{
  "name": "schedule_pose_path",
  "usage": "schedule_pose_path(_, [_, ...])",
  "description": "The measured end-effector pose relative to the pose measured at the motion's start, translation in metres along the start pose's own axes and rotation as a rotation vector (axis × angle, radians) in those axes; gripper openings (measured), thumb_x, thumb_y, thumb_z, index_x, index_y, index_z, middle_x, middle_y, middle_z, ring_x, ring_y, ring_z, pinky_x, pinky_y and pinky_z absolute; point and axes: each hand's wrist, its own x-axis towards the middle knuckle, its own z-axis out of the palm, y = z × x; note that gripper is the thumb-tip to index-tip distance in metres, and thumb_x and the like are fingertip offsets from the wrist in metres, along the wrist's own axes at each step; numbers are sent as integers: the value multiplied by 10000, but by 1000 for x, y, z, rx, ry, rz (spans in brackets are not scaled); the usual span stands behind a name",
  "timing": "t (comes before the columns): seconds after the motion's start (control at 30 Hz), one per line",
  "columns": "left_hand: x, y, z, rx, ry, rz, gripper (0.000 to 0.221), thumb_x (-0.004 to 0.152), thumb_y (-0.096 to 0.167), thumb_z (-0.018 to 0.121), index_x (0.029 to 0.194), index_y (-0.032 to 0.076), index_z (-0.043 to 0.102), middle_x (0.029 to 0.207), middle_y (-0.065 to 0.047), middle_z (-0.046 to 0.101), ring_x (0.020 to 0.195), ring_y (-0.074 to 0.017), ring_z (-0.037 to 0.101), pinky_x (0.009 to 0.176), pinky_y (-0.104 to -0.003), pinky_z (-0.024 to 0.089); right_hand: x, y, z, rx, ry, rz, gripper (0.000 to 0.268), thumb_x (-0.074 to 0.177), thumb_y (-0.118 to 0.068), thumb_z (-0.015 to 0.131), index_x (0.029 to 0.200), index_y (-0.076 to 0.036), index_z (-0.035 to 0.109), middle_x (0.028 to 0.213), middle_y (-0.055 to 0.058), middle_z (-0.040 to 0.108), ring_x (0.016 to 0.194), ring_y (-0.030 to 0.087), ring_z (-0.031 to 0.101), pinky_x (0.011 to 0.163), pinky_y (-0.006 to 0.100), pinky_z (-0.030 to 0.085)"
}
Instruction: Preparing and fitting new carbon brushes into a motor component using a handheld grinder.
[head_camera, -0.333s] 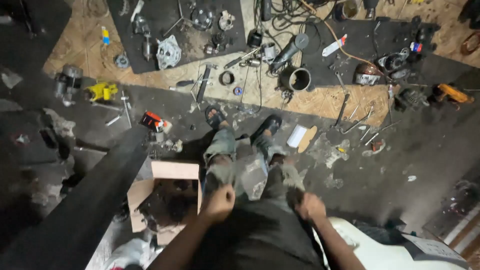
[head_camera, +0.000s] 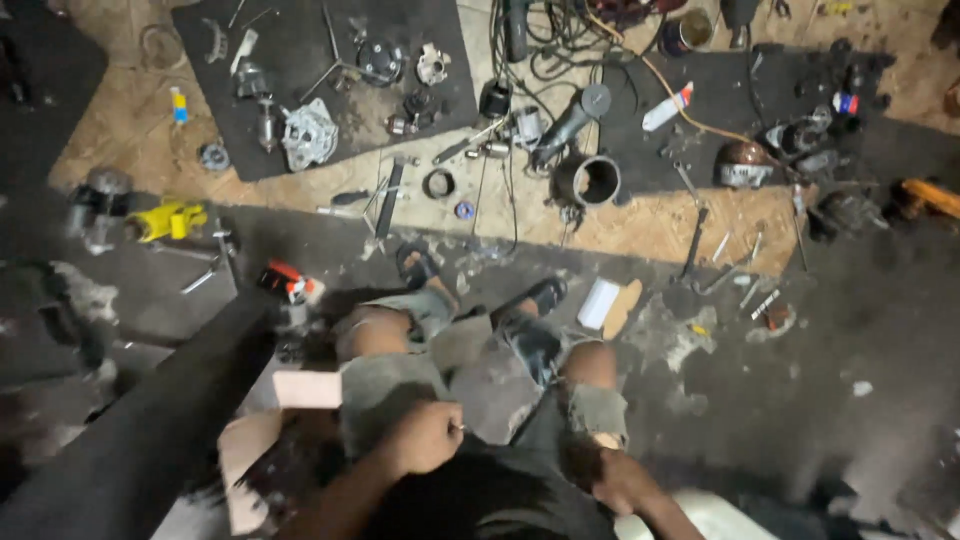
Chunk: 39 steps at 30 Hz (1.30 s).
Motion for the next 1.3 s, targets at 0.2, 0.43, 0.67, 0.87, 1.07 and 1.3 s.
schedule_pose_path(0.2, [194,-31,-52,352,186,269,76,883,255,637,867,183,655,838,-102,671,696,-352,664,620,-490,500,191,153,-43,492,233,629,303,769,-241,646,1024,-83,688,823,96,731,677,255,628,653,393,521])
schedule_pose_path(0.43, [444,-133,-92,437,41,120,234,924,330,579,1039,221,751,1048,-81,772,1072,-330,720,940,-476,551,462,395,-37,-139,221,446,130,794,-202,646,794,-120,748,686,87,717,717,280,744,683,397,577])
schedule_pose_path(0.67, [587,-220,-38,50,325,343,135,839,259,680,888,188,783,956,-86,778,1044,-315,726,930,-451,554,567,499,-16,-24,403,636,330,815,-211,703,1102,-73,788,994,202,787,996,415,752,876,558,604])
schedule_pose_path(0.87, [533,-266,-66,-44,529,513,151,863,147,794,1013,142,782,926,-69,748,918,-220,703,834,-348,550,534,387,-37,302,715,578,501,839,-167,738,1338,-160,693,1207,159,747,1181,385,678,1005,518,537])
schedule_pose_path(1.07, [478,-269,-67,-470,348,282,228,876,53,752,1103,36,736,885,-108,721,728,-184,703,609,-320,572,518,310,-25,602,1038,141,307,953,-229,744,1257,-201,778,1174,95,769,1047,206,661,973,366,501])
schedule_pose_path(1.3, [456,-277,-43,-269,379,380,132,806,109,803,935,92,781,784,-105,762,716,-165,753,621,-308,589,512,273,-10,940,1081,91,333,871,-84,848,1195,-128,782,1070,98,762,879,166,667,702,305,654])
